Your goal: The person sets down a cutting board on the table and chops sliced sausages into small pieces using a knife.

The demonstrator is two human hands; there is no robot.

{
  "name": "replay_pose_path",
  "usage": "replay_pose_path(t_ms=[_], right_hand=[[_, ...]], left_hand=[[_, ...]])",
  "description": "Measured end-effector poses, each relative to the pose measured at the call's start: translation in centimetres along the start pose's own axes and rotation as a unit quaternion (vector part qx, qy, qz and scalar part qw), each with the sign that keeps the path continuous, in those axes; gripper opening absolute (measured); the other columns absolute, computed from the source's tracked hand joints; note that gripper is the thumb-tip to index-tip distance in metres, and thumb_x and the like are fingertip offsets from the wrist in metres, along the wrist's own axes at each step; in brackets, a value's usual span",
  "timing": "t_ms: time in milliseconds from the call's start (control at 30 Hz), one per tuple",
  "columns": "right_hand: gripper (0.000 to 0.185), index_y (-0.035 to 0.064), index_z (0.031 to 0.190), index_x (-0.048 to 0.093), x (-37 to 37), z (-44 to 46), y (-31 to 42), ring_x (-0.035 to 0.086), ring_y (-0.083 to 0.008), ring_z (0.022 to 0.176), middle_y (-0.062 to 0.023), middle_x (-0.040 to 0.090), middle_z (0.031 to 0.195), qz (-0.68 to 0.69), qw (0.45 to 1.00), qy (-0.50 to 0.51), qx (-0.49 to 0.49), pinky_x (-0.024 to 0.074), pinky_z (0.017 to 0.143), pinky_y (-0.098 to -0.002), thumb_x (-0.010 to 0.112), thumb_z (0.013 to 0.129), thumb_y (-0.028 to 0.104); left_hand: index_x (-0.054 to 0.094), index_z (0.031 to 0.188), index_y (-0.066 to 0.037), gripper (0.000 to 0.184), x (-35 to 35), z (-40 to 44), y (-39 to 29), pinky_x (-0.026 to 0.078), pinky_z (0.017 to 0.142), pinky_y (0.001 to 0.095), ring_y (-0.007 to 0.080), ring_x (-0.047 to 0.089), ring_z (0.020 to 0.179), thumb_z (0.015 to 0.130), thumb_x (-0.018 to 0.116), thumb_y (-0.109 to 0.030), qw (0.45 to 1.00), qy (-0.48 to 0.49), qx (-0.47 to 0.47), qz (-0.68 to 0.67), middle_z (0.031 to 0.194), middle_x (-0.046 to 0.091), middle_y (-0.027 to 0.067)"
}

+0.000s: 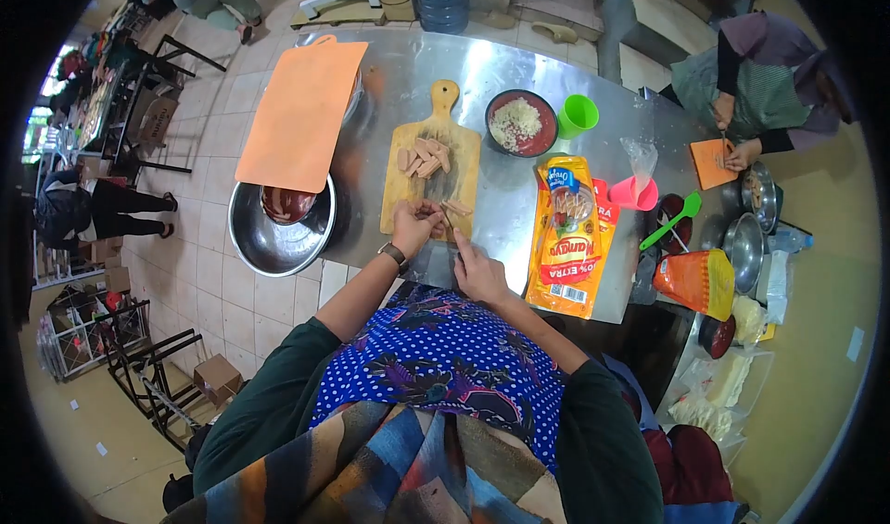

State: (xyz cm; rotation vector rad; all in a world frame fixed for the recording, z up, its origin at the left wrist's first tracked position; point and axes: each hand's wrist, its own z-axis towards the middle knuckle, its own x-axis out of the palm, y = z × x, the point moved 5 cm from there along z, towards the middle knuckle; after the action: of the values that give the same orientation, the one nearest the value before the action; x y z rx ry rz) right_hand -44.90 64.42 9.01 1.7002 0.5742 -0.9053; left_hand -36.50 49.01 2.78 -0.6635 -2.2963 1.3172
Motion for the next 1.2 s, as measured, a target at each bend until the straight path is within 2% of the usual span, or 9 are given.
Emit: replay_pose_path(t_ms=[500, 667, 1100, 1200], right_hand=[[0.068, 0.0143, 0.150, 0.032, 0.1, 0.1, 0.2, 0.067, -0.0382, 0.075, -0.0217, 0.067, 0.102, 0.006, 1.000, -0.003, -0.004, 0.0548, 0.062, -0.0454, 0.060, 0.088, 0.019], [0.067, 0.0137, 0.149, 0.033, 0.2, 0.3, 0.3, 0.065, -0.0389, 0.070, -0.0198, 0.066, 0.097, -0.002, 1.000, -0.009, -0.008, 0.0535, 0.060, -0.0484, 0.059, 0.087, 0.019], [0.067, 0.0130, 0.148, 0.035, 0.0, 1.3, 0.3, 0.065, -0.0387, 0.070, -0.0197, 0.066, 0.097, -0.001, 0.999, -0.015, -0.036, 0.0537, 0.060, -0.0480, 0.060, 0.085, 0.018], [0.065, 0.0131, 0.147, 0.037, 0.2, 1.8, 0.3, 0.066, -0.0381, 0.071, -0.0223, 0.066, 0.100, -0.013, 1.000, 0.008, -0.026, 0.0545, 0.062, -0.0461, 0.059, 0.086, 0.017]], left_hand=[[0.062, 0.093, -0.001, 0.004, -0.1, -0.1, -0.1, 0.056, 0.059, 0.0253, 0.0142, 0.067, 0.066, 0.090, 0.064, 0.001, 1.000, 0.006, -0.001, 0.000, 0.082, 0.067, 0.0066], [0.062, 0.093, -0.001, 0.005, 0.0, 0.0, 0.0, 0.056, 0.059, 0.0253, 0.0136, 0.066, 0.067, 0.090, 0.064, 0.001, 1.000, 0.005, -0.005, -0.006, 0.082, 0.067, 0.0064], [0.063, 0.093, 0.001, 0.005, -0.1, 0.0, -0.5, 0.056, 0.056, 0.0259, 0.0136, 0.066, 0.064, 0.089, 0.064, 0.003, 1.000, 0.005, -0.019, 0.004, 0.080, 0.067, 0.0070], [0.063, 0.092, 0.002, 0.005, 0.0, -0.1, -0.9, 0.057, 0.056, 0.0262, 0.0140, 0.066, 0.064, 0.088, 0.065, 0.004, 1.000, 0.001, -0.022, 0.014, 0.080, 0.067, 0.0073]])
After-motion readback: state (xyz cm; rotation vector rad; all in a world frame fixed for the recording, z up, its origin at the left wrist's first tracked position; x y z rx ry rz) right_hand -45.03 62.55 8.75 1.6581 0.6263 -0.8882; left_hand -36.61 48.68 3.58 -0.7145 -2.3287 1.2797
